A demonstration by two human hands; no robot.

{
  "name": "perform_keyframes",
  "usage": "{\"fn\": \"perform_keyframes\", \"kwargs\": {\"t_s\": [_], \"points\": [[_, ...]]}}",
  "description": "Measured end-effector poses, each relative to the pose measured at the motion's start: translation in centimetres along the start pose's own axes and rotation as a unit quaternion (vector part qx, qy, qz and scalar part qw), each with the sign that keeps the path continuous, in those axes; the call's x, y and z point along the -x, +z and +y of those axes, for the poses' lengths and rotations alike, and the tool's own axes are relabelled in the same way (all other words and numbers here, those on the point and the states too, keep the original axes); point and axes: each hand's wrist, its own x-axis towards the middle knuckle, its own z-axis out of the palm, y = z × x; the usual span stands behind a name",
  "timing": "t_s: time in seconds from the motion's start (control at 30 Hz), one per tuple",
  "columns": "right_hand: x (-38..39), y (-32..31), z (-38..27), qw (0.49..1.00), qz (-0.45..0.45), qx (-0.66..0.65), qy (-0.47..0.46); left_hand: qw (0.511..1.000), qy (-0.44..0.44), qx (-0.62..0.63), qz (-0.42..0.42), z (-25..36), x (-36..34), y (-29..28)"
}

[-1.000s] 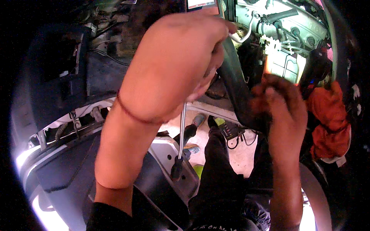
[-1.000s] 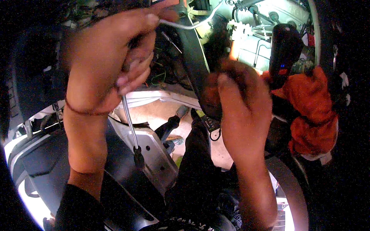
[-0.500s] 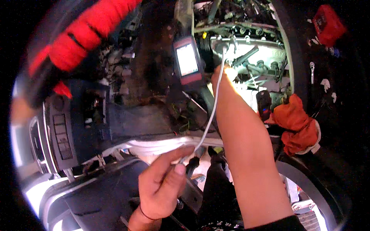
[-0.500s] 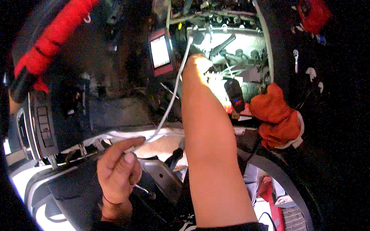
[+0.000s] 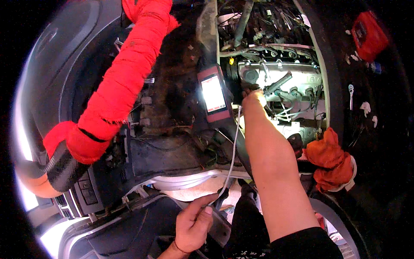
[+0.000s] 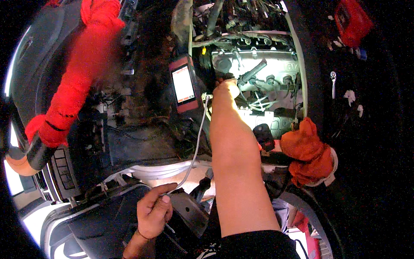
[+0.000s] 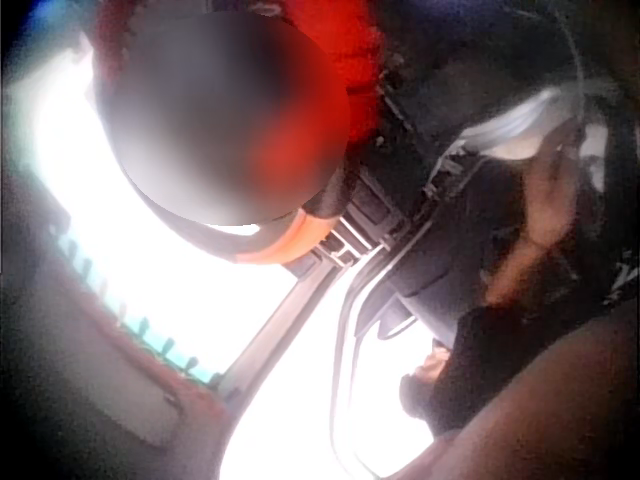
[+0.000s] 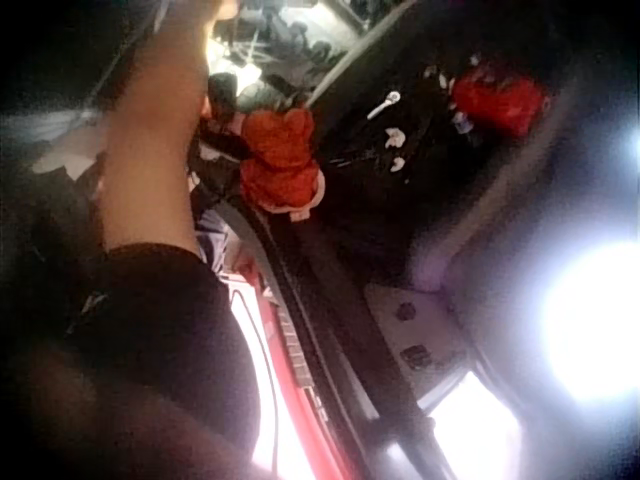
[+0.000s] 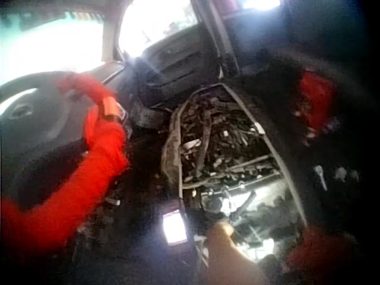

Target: The person works on a car engine using a socket wrench and a flashlight. They remove a spark plug, inspect it, and then reinstall it into the engine. The person also uses a diagnostic tablet placed on the engine bay.

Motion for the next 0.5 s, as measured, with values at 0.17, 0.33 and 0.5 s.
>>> {"fn": "perform_keyframes", "kwargs": {"t_s": [0.17, 0.33, 0.5], "points": [[-0.4, -0.9, 0.1, 1.0, -0.001, -0.013, 0.004, 1.0, -0.005, -0.006, -0.003, -0.4, -0.5, -0.3], [-4.4, 1.8, 0.6, 0.982, -0.006, -0.189, 0.009, 1.0, 0.002, -0.003, -0.006, -1.0, -1.0, -0.6], [-6.5, 3.0, 1.3, 0.997, 0.032, -0.065, -0.038, 1.0, -0.023, -0.021, -0.005, -1.2, -1.2, -1.1]]}}
